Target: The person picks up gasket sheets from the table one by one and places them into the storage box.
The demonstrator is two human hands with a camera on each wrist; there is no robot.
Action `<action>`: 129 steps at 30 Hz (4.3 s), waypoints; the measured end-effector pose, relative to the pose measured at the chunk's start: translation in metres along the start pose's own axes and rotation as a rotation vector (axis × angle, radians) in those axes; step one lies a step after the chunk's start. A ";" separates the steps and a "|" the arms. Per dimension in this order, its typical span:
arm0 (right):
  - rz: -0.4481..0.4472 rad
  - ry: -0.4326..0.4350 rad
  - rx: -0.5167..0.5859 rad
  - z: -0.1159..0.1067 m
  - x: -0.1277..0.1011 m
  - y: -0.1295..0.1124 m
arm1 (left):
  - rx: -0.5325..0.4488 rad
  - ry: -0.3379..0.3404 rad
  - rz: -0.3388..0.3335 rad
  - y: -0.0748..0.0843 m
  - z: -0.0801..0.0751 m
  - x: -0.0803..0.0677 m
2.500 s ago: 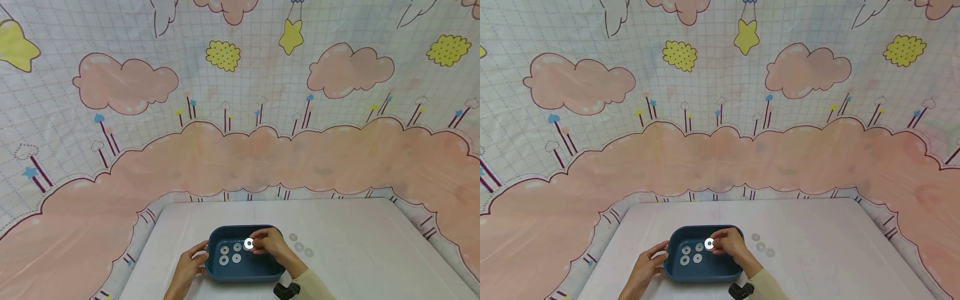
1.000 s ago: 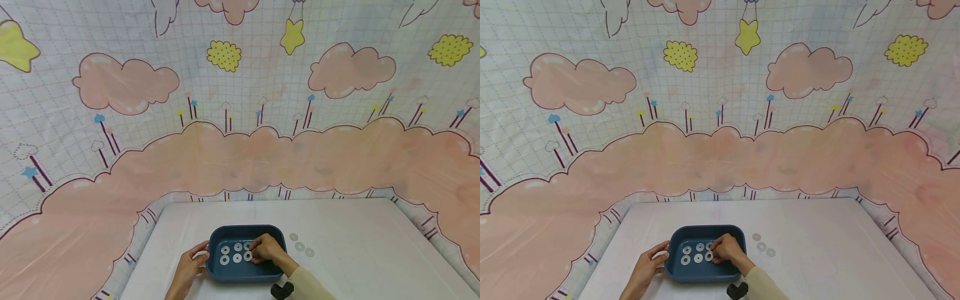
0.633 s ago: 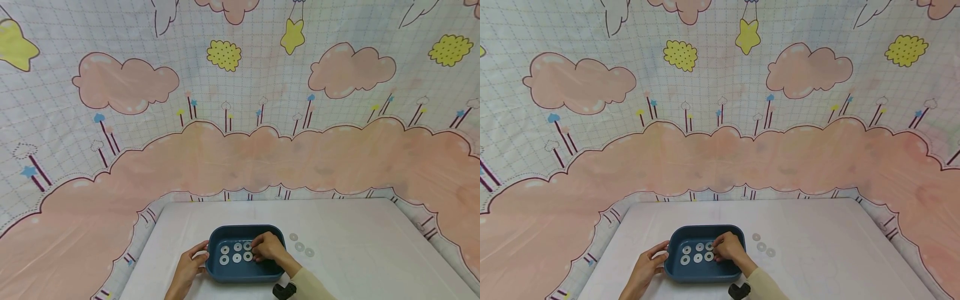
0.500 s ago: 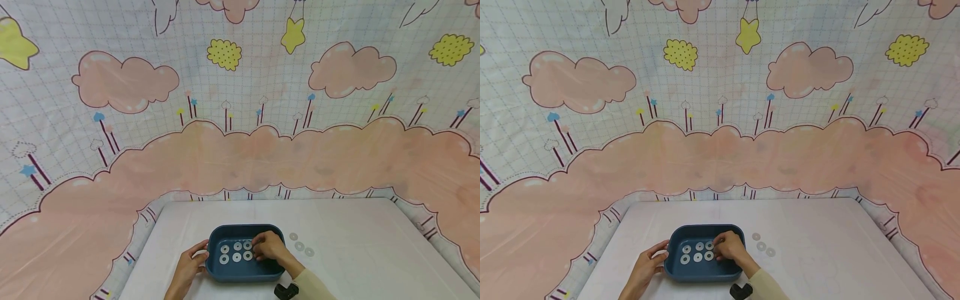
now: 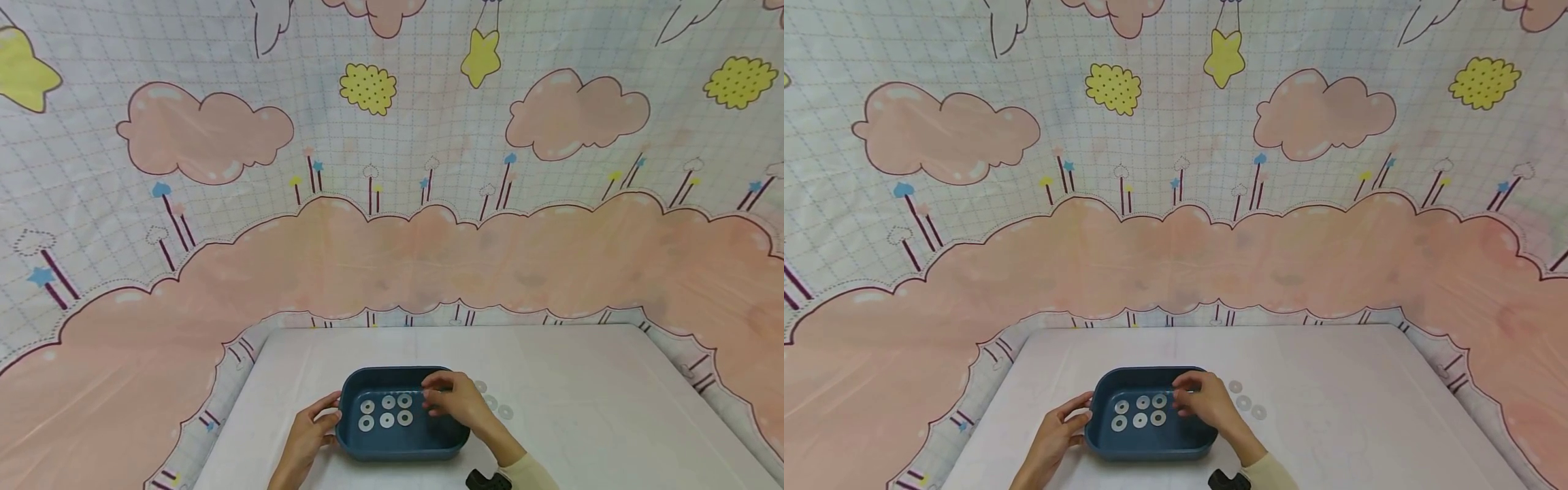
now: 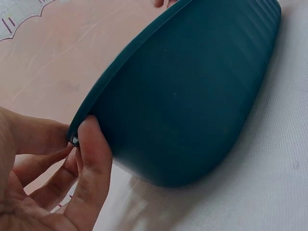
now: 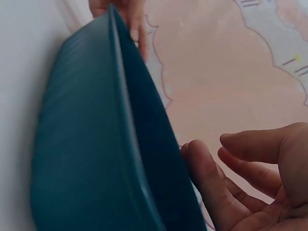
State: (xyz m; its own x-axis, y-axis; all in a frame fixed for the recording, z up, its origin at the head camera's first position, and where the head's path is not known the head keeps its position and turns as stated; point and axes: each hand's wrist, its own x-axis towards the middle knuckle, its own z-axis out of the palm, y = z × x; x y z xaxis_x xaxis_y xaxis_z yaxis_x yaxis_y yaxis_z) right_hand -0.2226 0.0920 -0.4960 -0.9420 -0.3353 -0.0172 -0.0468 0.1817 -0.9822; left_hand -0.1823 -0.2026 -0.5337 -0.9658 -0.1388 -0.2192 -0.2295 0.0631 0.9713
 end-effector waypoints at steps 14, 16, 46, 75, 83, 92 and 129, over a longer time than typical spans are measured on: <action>-0.041 0.054 -0.030 -0.044 -0.029 -0.006 | 0.005 -0.004 0.005 0.000 0.000 0.000; -0.050 0.072 -0.048 -0.051 -0.032 -0.006 | 0.004 -0.004 0.006 0.000 0.000 0.000; 0.051 0.295 -0.229 -0.110 -0.052 0.042 | -0.011 -0.012 0.012 0.000 -0.001 0.001; 0.025 0.304 -0.518 -0.132 -0.046 0.090 | 0.004 -0.005 0.037 -0.002 0.000 0.002; 0.068 0.289 -0.593 -0.131 -0.041 0.098 | 0.008 -0.003 0.038 -0.001 0.000 0.002; 0.088 0.270 -0.643 -0.129 -0.040 0.097 | 0.011 0.000 0.024 0.000 0.000 0.002; 0.065 0.250 -0.500 -0.129 -0.045 0.091 | 0.005 0.003 0.017 -0.002 0.000 0.002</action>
State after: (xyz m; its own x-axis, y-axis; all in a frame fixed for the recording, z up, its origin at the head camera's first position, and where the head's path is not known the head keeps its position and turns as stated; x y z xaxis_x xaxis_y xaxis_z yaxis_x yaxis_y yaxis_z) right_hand -0.2273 0.2427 -0.5607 -0.9954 -0.0906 0.0301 -0.0808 0.6312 -0.7714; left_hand -0.1834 -0.2025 -0.5361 -0.9691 -0.1406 -0.2027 -0.2140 0.0701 0.9743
